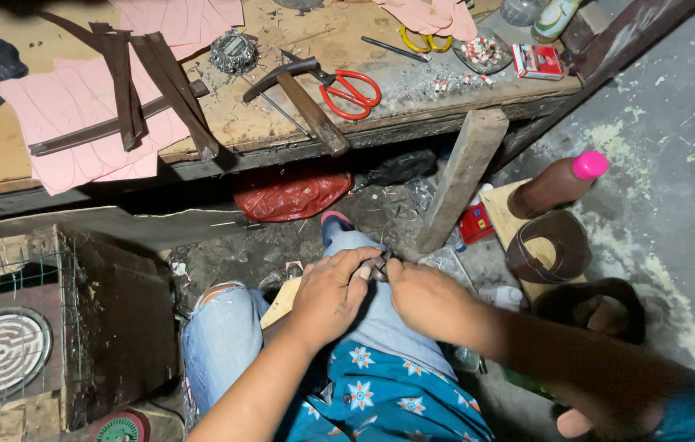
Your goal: The person assembles a sandal by attaching a pink sole to a brown upper using a hammer and nails. They repeatedly hammer nails into the sole, adjust the upper, and inspect the fit. The workspace contains tools and materials for shoe assembly.
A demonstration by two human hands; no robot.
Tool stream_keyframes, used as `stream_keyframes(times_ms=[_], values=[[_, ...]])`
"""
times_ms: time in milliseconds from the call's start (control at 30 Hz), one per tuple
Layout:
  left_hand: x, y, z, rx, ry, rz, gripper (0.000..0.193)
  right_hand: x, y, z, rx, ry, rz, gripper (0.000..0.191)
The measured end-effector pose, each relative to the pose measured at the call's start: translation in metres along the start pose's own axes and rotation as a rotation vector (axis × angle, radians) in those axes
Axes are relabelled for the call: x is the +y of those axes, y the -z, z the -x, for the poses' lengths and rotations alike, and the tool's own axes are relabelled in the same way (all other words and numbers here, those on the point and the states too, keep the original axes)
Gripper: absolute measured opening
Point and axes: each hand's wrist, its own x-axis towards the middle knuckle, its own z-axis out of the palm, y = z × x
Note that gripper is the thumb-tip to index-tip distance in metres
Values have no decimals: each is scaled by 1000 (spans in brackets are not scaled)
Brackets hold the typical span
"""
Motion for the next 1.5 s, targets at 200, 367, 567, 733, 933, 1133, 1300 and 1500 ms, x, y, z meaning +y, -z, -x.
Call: stream_keyframes(times_ms=[200,367,567,733,933,1133,1300,1500], values=[[-11,-1,-16,-4,67,-4,39,-1,-32,-20,367,112,67,16],[7,-4,-9,87,-1,-112,38,8,11,-7,265,245,-76,19],[28,-7,7,97,-65,-197,44,10,56,-8,-394,14,-18,29],[15,-6,4,87,-75,-110,42,-5,7,11,23,38,81,16],[-11,-5,-17,-16,40,-48,42,-5,-37,-7,341,89,147,16],[10,-16,-7,64,-6,-214,42,21,12,-6,168,282,-97,26],[29,-17,6,108,-84,-237,48,23,34,0,-229,90,-98,28],[15,-10,-3,71,-28,-107,41,-1,-28,6,242,21,43,17]])
